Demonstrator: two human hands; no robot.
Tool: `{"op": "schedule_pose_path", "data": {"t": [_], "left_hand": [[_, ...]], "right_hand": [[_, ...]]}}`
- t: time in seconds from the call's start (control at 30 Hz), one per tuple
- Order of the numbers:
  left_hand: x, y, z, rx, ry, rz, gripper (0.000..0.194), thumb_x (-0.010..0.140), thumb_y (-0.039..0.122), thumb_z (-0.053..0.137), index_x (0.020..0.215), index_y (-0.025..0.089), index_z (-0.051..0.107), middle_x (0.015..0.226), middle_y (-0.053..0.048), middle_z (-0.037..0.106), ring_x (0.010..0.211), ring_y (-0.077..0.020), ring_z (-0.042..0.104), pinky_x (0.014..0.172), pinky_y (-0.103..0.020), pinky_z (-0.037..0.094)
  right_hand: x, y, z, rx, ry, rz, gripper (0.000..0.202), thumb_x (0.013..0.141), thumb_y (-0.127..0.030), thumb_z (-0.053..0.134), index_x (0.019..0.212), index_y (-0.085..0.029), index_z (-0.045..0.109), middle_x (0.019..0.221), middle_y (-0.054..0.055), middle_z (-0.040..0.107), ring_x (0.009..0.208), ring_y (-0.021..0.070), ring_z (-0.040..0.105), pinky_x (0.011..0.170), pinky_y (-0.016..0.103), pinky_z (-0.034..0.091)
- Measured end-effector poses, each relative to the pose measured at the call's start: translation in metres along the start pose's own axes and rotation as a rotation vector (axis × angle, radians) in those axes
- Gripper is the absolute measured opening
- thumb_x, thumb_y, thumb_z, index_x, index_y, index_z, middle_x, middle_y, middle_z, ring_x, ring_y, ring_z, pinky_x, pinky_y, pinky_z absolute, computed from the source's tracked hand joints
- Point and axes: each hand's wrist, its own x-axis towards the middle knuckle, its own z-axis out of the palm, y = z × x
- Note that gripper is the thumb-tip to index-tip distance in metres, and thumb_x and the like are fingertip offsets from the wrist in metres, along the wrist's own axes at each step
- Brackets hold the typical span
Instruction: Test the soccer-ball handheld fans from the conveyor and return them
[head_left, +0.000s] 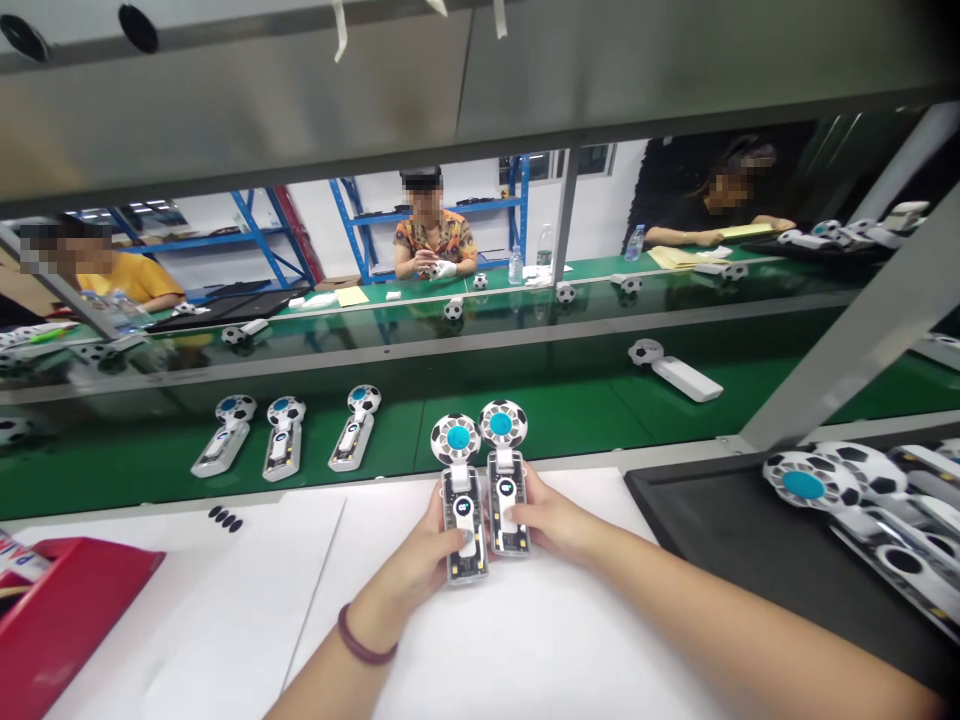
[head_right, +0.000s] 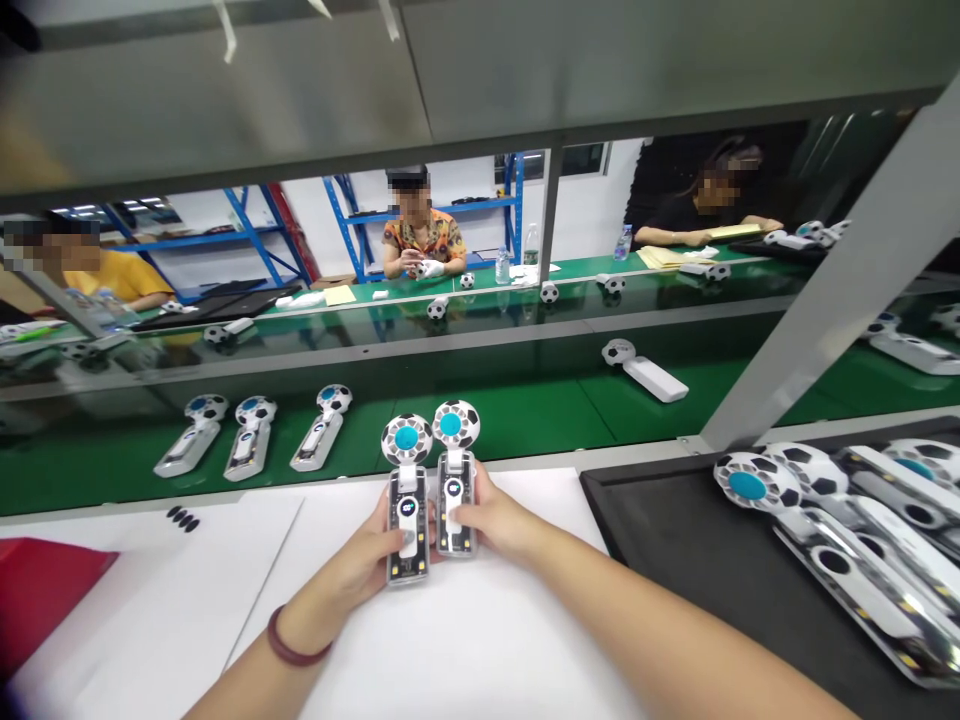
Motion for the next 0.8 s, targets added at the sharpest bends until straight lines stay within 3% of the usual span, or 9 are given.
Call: {"op": "schedule_pose_path", "data": {"t": [0.3, 0.6, 0.7, 0.8], "left_hand": [[0.0, 0.0, 0.0, 0.002, 0.045, -0.015, 0.065, 0.064, 0.018, 0.069, 0.118, 0.028, 0.034, 0.096, -0.006, 0.054, 0.086, -0.0244, 0.057, 0.077, -0.047, 0.047], [-0.004, 0.0, 0.004, 0.014, 0.05, 0.044, 0.065, 0.065, 0.021, 0.07, 0.117, 0.028, 0.032, 0.097, -0.006, 0.053, 0.085, -0.0225, 0.056, 0.079, -0.047, 0.046], [-0.013, 0.013, 0.013, 0.062, 0.03, 0.149, 0.055, 0.064, 0.024, 0.072, 0.11, 0.027, 0.042, 0.097, -0.005, 0.053, 0.082, -0.02, 0.056, 0.08, -0.043, 0.047], [-0.03, 0.041, 0.034, 0.095, -0.058, 0.202, 0.045, 0.061, 0.033, 0.073, 0.1, 0.02, 0.054, 0.1, -0.007, 0.053, 0.087, -0.0231, 0.055, 0.083, -0.042, 0.046]], "right_hand": [[0.002, 0.003, -0.003, 0.009, 0.032, -0.009, 0.066, 0.06, -0.014, 0.067, 0.114, -0.025, 0.03, 0.097, 0.004, 0.055, 0.084, 0.0224, 0.059, 0.07, 0.039, 0.049], [-0.006, -0.007, -0.003, 0.052, -0.026, -0.069, 0.059, 0.065, -0.015, 0.065, 0.112, -0.026, 0.031, 0.092, 0.002, 0.054, 0.083, 0.0202, 0.059, 0.072, 0.041, 0.048], [-0.015, -0.023, 0.002, -0.02, -0.032, -0.183, 0.057, 0.064, -0.016, 0.068, 0.109, -0.026, 0.034, 0.095, 0.002, 0.053, 0.085, 0.0177, 0.057, 0.078, 0.042, 0.047], [-0.032, -0.052, 0.016, -0.022, 0.016, -0.366, 0.053, 0.061, -0.022, 0.072, 0.104, -0.028, 0.041, 0.107, 0.003, 0.051, 0.09, 0.0193, 0.055, 0.08, 0.047, 0.047]]}}
